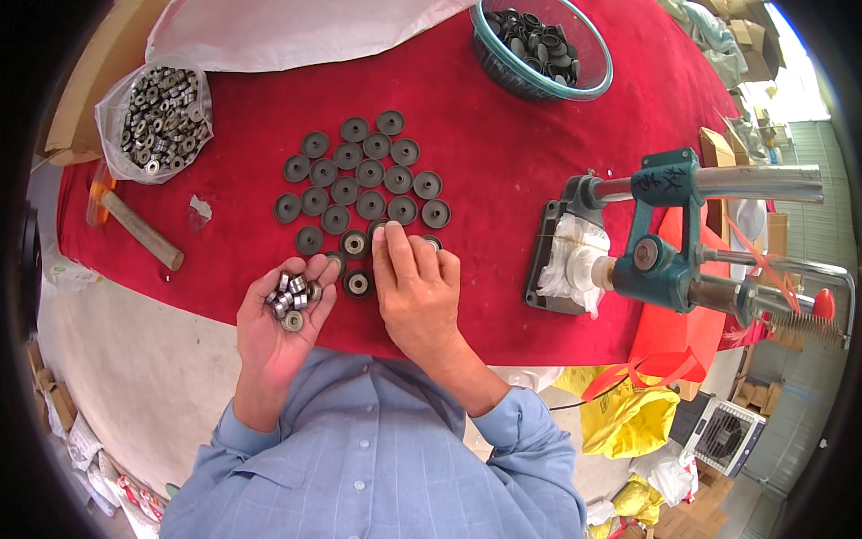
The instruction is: The person assembles metal washers onto rubber grommets by hand, then secures them using a hammer.
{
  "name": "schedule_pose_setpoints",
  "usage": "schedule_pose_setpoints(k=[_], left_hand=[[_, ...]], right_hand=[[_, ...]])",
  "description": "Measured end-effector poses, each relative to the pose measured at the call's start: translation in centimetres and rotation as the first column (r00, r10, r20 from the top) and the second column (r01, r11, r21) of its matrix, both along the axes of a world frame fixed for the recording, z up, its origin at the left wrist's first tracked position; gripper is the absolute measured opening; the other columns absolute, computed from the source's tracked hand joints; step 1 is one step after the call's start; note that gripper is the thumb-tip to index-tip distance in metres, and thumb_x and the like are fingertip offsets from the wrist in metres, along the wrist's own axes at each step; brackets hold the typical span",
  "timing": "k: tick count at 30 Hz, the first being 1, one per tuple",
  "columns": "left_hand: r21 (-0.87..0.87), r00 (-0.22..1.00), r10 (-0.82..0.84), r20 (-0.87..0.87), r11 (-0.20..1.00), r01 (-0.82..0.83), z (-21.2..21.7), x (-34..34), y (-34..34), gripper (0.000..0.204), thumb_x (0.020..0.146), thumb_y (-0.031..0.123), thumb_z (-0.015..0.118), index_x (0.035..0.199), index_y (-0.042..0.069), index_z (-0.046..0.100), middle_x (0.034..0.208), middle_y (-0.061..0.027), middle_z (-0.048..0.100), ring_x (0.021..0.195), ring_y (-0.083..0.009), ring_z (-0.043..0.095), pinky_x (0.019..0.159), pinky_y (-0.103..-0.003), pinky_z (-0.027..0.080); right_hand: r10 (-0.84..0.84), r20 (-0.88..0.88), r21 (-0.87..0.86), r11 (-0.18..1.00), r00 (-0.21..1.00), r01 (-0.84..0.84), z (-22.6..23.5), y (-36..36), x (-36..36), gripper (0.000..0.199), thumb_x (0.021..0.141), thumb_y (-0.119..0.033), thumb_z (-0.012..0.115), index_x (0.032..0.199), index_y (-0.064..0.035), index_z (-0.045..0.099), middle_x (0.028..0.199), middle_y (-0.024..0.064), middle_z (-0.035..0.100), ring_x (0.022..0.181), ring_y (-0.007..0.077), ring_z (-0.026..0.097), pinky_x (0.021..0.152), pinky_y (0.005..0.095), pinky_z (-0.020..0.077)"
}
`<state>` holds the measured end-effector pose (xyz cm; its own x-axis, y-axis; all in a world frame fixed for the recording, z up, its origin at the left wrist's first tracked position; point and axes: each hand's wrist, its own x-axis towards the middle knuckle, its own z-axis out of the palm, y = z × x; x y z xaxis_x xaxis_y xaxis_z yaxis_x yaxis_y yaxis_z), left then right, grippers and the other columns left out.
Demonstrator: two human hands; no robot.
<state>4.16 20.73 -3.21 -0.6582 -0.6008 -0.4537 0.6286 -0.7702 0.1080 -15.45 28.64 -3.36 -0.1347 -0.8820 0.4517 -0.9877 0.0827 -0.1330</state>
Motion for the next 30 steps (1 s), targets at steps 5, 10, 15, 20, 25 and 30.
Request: schedule_pose_setpoints(k=[5,10,15,20,25,30], left_hand=[[0.0,1.0,0.001,-0.027,1.0,-0.001,-0.2,0.2,0.3,0.037,0.111,0.022,0.049,0.128,-0.006,0.066,0.143,-0.0289,0.065,0.142,-0.0428,0.059,0.119,-0.052,0.052],[-0.007,1.0,-0.021,-0.017,1.0,0.021,0.4,-0.2,0.5,0.046,0.111,0.022,0.047,0.144,-0.009,0.058,0.149,-0.0276,0.061,0.144,-0.0402,0.057,0.118,-0.054,0.052],[-0.068,0.998,-0.069,-0.001,0.995,0.068,0.2,-0.5,1.1,0.053,0.112,0.024,0.042,0.153,-0.008,0.052,0.152,-0.0233,0.059,0.141,-0.0318,0.06,0.118,-0.049,0.052],[-0.097,0.992,-0.117,0.049,0.988,0.121,0.5,-0.5,1.4,0.056,0.112,0.024,0.039,0.157,-0.008,0.046,0.15,-0.0202,0.06,0.137,-0.0296,0.062,0.115,-0.046,0.053],[-0.039,0.987,-0.152,0.052,0.987,0.154,1.1,-0.9,1.5,0.055,0.112,0.024,0.039,0.158,-0.006,0.046,0.147,-0.0186,0.062,0.134,-0.0288,0.063,0.111,-0.046,0.054],[0.03,0.981,-0.143,-0.132,0.988,0.148,-0.6,0.0,1.5,0.045,0.114,0.026,0.041,0.146,-0.002,0.055,0.138,-0.0149,0.066,0.129,-0.0275,0.066,0.106,-0.046,0.056]], right_hand=[[0.029,0.116,0.034,0.999,0.993,-0.033,0.2,0.0,-1.0,0.047,0.084,-0.002,0.071,0.131,-0.0055,0.074,0.131,0.0058,0.07,0.112,0.0244,0.066,0.093,0.039,0.0455],[0.159,0.524,-0.156,0.984,0.837,-0.089,2.4,0.2,-0.3,0.047,0.085,0.004,0.072,0.131,-0.004,0.071,0.129,0.0123,0.071,0.112,0.0327,0.068,0.093,0.0446,0.0514],[0.335,0.572,-0.146,0.94,0.749,-0.309,3.8,-0.7,2.8,0.043,0.083,0.001,0.081,0.125,-0.0047,0.074,0.121,0.0126,0.073,0.105,0.0331,0.07,0.087,0.0434,0.0556],[0.347,0.64,-0.12,0.926,0.686,-0.357,3.3,-0.7,2.9,0.035,0.08,-0.001,0.082,0.113,-0.0039,0.072,0.109,0.0079,0.07,0.092,0.0297,0.066,0.081,0.0434,0.0523],[0.282,0.64,-0.055,0.945,0.715,-0.323,3.1,-0.4,2.8,0.027,0.079,-0.001,0.081,0.103,-0.0069,0.068,0.107,0.0057,0.071,0.093,0.0267,0.067,0.078,0.0404,0.0488],[0.341,0.551,-0.128,0.937,0.761,-0.326,3.4,-1.5,2.7,0.026,0.079,-0.001,0.081,0.099,-0.0091,0.067,0.107,0.0049,0.072,0.096,0.0252,0.067,0.08,0.0388,0.0453]])
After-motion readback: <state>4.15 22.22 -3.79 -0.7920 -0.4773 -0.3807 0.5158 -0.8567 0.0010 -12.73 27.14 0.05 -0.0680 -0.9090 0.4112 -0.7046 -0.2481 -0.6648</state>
